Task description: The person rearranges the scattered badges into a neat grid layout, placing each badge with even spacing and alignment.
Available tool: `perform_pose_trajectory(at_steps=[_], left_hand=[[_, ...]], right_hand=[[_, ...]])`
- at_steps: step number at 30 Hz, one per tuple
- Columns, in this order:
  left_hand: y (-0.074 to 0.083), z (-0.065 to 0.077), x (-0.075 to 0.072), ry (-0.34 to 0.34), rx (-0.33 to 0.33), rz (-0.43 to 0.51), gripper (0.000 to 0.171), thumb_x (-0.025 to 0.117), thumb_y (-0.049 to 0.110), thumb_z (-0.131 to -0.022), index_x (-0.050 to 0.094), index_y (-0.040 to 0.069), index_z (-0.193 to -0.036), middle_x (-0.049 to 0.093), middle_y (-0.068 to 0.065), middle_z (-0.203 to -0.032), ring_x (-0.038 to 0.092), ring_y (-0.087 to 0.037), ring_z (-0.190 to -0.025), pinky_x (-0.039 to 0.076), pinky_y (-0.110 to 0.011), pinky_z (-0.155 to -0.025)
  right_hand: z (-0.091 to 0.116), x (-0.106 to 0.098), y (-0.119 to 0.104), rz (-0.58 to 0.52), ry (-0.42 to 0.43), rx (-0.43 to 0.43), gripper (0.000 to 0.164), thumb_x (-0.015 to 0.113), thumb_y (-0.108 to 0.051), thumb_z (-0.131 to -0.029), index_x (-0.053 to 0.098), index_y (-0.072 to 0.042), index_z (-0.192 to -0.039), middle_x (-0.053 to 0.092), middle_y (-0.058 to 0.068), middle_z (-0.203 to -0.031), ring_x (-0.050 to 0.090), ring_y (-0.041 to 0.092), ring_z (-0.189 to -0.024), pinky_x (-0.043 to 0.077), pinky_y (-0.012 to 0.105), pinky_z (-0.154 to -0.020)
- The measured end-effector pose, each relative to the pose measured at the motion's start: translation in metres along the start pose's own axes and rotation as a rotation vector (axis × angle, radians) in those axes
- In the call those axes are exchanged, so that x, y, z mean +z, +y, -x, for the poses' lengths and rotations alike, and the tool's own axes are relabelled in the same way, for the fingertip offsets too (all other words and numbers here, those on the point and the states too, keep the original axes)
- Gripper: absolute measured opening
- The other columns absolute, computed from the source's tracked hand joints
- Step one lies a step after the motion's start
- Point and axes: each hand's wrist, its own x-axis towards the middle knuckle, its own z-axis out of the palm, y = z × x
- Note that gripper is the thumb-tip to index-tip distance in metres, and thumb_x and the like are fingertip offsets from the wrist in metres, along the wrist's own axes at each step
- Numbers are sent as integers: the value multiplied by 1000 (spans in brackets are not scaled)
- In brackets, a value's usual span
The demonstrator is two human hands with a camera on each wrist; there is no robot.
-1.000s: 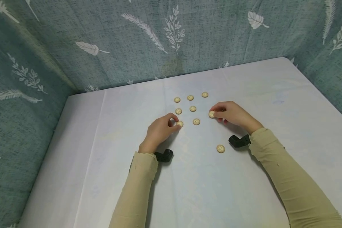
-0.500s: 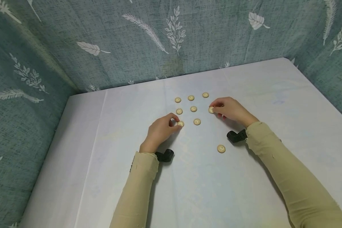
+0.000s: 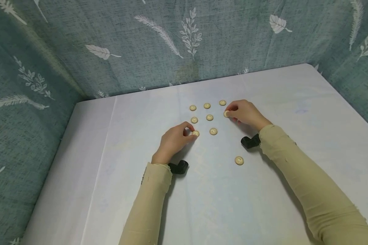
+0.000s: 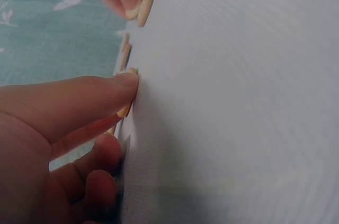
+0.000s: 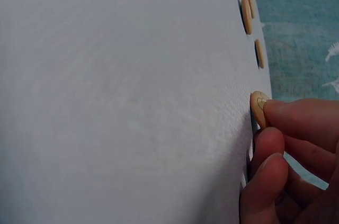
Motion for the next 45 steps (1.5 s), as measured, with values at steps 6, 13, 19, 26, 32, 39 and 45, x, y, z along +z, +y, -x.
perform_pose_trajectory(at_steps=[6,13,19,26,32,39,45], left_hand=[[2,-1,0,-1,5,-4,24,63,41,-80,56,27,-98,51,1,-76,46,-17,-65,34,-31,-58],[0,-1,1,-7,-4,-6,24,62,42,-81,55,27,-98,52,2,-77,46,-16,-65,35,-31,-58],[-1,-1,1,-1,-3,-6,23,63,40,-81,55,27,-98,51,1,-76,46,-16,-65,35,-31,-58],[0,-1,2,2,-3,-10,24,63,40,-80,55,26,-98,51,1,-75,46,-16,-66,34,-31,-58],[-1,0,2,7,11,-11,24,63,39,-80,55,26,-99,51,1,-76,46,-16,-65,35,-31,-58],[-1,0,2,10,14,-12,23,63,40,-81,55,27,-98,51,1,-76,46,-16,-65,35,-31,-58],[-1,-1,3,10,15,-10,24,64,39,-80,55,26,-99,51,1,-77,46,-16,-66,35,-31,-58]], right_hand=[[-2,-1,0,4,22,19,19,63,-26,-83,63,-11,-95,56,7,-71,50,19,-58,39,31,-56],[-4,-1,0,-28,8,38,21,65,-26,-82,63,-10,-95,56,6,-72,53,17,-58,41,30,-55],[-5,0,0,-31,0,29,21,64,-26,-82,63,-10,-96,56,7,-72,54,17,-57,42,30,-55],[-6,-1,1,-40,-10,29,21,64,-25,-83,61,-9,-97,56,7,-72,56,17,-57,45,30,-55],[-7,-1,1,-49,-9,16,21,64,-25,-83,60,-9,-97,55,8,-72,57,17,-56,45,30,-55],[-4,-3,-2,-66,-11,17,21,63,-23,-84,60,-7,-97,56,8,-73,56,16,-55,45,29,-54],[-4,-2,-1,-97,-8,36,20,58,-22,-87,60,-7,-99,57,9,-76,55,16,-56,46,29,-54]])
